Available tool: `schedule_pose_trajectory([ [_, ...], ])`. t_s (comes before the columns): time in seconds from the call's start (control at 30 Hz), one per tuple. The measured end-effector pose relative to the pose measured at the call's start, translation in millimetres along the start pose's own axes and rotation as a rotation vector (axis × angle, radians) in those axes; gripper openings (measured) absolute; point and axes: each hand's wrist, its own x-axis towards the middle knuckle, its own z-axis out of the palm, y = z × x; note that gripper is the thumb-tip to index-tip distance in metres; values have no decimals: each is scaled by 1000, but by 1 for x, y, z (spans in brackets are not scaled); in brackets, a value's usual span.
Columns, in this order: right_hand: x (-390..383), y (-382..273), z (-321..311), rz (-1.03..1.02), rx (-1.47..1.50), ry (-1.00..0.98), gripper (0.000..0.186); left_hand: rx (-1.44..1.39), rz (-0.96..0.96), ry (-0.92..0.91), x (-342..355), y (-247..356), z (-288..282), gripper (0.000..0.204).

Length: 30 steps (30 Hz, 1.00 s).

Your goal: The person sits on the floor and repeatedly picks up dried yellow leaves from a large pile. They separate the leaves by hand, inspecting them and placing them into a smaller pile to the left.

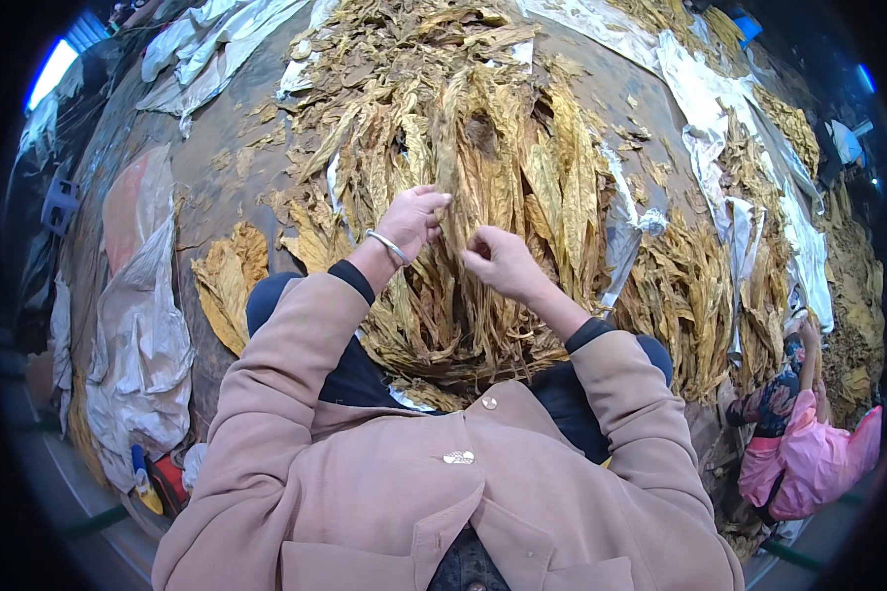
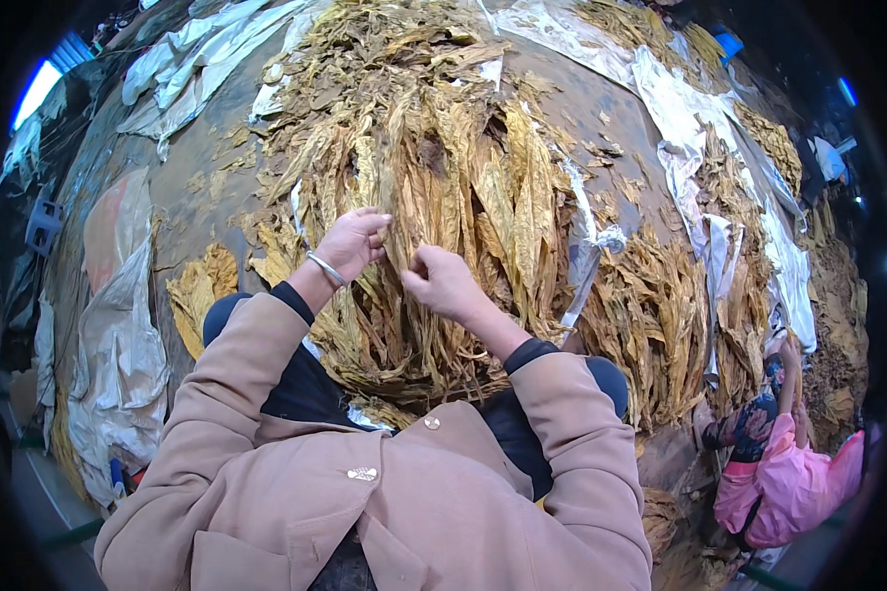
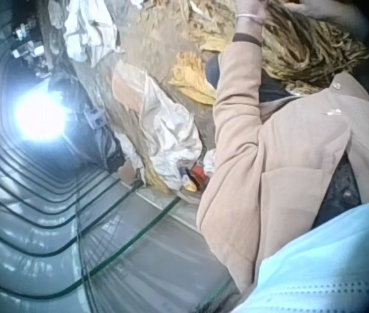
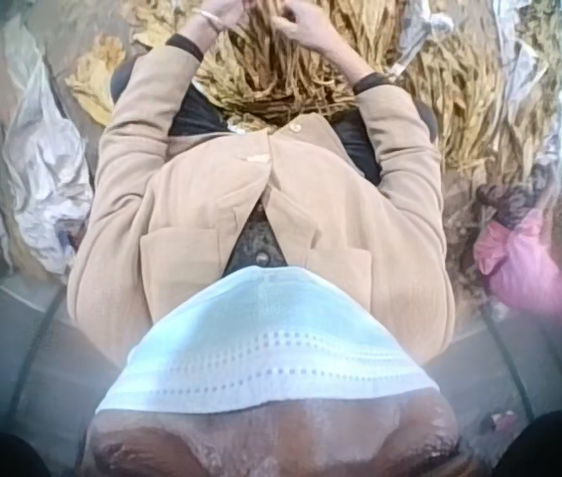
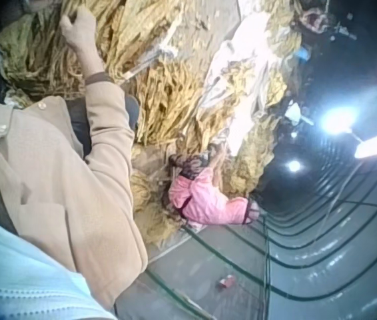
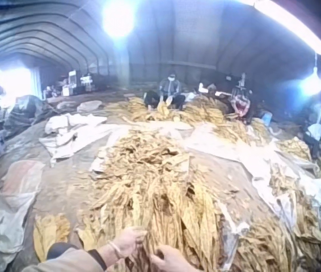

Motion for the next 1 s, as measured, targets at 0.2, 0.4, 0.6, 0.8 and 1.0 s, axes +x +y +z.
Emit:
schedule_pose_trajectory([
  [0.2, 21, 19, -25, 175, 397, 77, 50, -222, -17, -172, 0, 14, 18, 16],
  [0.4, 30, 17, -10, 55, 397, 165, 55, -214, 25, -222, -1, 13, 36, 24],
  [0.6, 30, 11, -16, 76, 247, 244, 36, -97, 229, 37, 7, 11, 36, 38],
  [0.8, 26, 8, -19, 50, 254, 244, 30, 160, 510, 217, 9, 6, 39, 54],
  [1.0, 19, -14, -20, -95, 36, 243, 29, 20, 396, 14, -1, 28, 45, 55],
])
